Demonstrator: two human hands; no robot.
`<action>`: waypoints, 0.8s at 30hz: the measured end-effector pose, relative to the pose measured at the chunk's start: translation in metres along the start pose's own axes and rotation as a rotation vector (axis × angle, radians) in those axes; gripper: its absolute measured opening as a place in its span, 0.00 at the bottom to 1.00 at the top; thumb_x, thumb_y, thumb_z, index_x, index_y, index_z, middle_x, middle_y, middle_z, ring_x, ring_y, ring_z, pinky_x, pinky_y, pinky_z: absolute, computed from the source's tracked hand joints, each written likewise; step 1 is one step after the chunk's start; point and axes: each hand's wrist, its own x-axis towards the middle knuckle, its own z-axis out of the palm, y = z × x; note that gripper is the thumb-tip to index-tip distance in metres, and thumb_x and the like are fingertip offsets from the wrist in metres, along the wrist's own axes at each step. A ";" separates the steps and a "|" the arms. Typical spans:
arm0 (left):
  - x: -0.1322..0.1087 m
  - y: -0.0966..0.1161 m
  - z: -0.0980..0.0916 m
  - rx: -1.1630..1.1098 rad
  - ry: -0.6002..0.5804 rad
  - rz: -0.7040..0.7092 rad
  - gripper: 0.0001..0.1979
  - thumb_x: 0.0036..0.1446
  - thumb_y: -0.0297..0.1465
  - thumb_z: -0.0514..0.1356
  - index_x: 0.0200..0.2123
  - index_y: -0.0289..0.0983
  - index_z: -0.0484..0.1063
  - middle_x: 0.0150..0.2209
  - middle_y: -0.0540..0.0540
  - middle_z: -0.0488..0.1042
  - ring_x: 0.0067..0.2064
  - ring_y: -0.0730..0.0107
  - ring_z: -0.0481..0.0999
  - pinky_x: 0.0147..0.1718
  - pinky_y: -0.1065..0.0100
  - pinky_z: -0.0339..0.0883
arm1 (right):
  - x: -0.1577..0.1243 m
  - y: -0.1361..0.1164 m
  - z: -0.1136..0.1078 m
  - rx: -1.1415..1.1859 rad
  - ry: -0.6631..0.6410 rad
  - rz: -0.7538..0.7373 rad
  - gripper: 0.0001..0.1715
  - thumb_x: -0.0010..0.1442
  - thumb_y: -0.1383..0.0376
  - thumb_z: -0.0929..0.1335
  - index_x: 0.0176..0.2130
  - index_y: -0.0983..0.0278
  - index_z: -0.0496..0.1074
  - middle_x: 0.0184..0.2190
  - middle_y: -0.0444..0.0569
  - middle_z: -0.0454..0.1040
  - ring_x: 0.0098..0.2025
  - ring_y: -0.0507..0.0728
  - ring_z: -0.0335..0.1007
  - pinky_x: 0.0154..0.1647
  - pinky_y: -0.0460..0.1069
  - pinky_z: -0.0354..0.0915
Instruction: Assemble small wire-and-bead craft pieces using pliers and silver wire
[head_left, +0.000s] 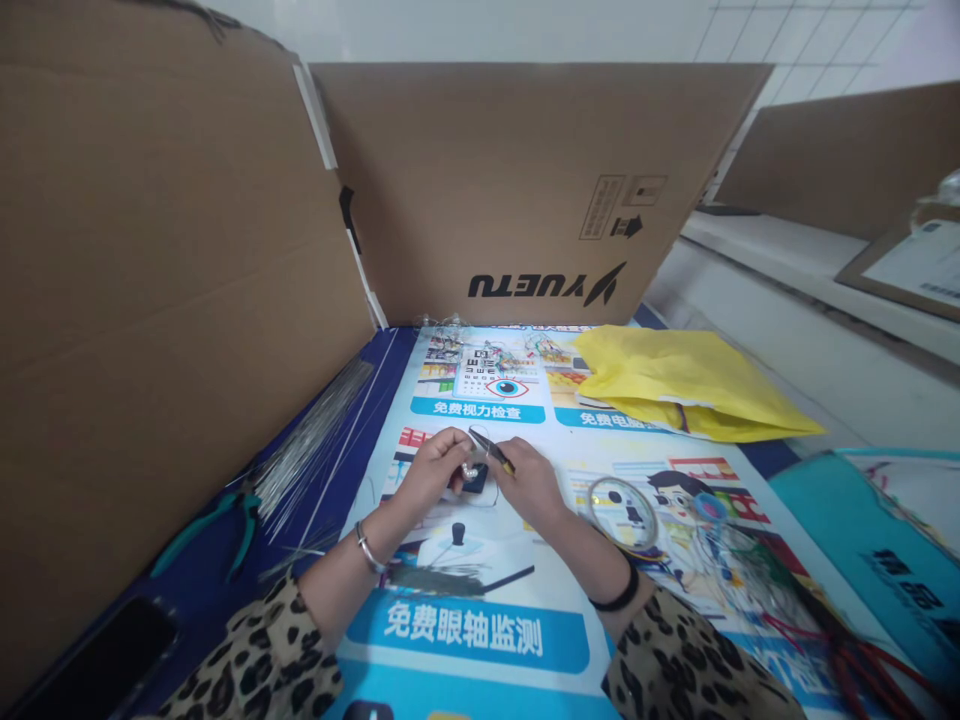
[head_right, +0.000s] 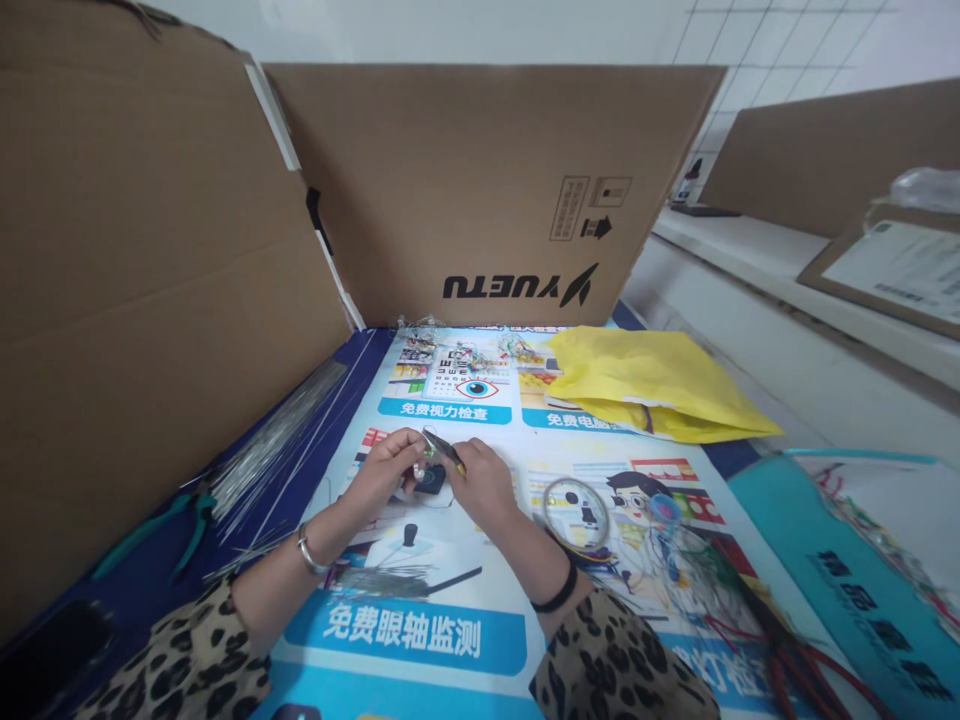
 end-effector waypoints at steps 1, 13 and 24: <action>0.000 0.000 0.000 0.011 -0.005 0.004 0.11 0.54 0.38 0.54 0.28 0.36 0.63 0.21 0.55 0.65 0.16 0.82 0.61 0.13 0.79 0.54 | 0.000 0.000 0.000 -0.003 -0.002 -0.003 0.08 0.58 0.63 0.63 0.34 0.63 0.70 0.30 0.47 0.70 0.35 0.54 0.67 0.37 0.46 0.60; 0.000 -0.003 -0.001 0.366 -0.001 0.071 0.04 0.51 0.28 0.52 0.25 0.36 0.63 0.18 0.56 0.62 0.19 0.80 0.60 0.19 0.77 0.54 | -0.001 -0.002 -0.002 -0.076 -0.036 -0.015 0.09 0.59 0.63 0.62 0.33 0.63 0.70 0.31 0.46 0.70 0.36 0.53 0.65 0.35 0.45 0.58; -0.001 -0.004 0.000 0.415 0.010 0.064 0.04 0.52 0.29 0.52 0.26 0.37 0.63 0.15 0.58 0.61 0.17 0.78 0.62 0.20 0.76 0.55 | 0.002 -0.005 -0.005 -0.158 -0.138 0.015 0.09 0.59 0.62 0.63 0.32 0.62 0.70 0.31 0.47 0.73 0.34 0.53 0.68 0.32 0.45 0.56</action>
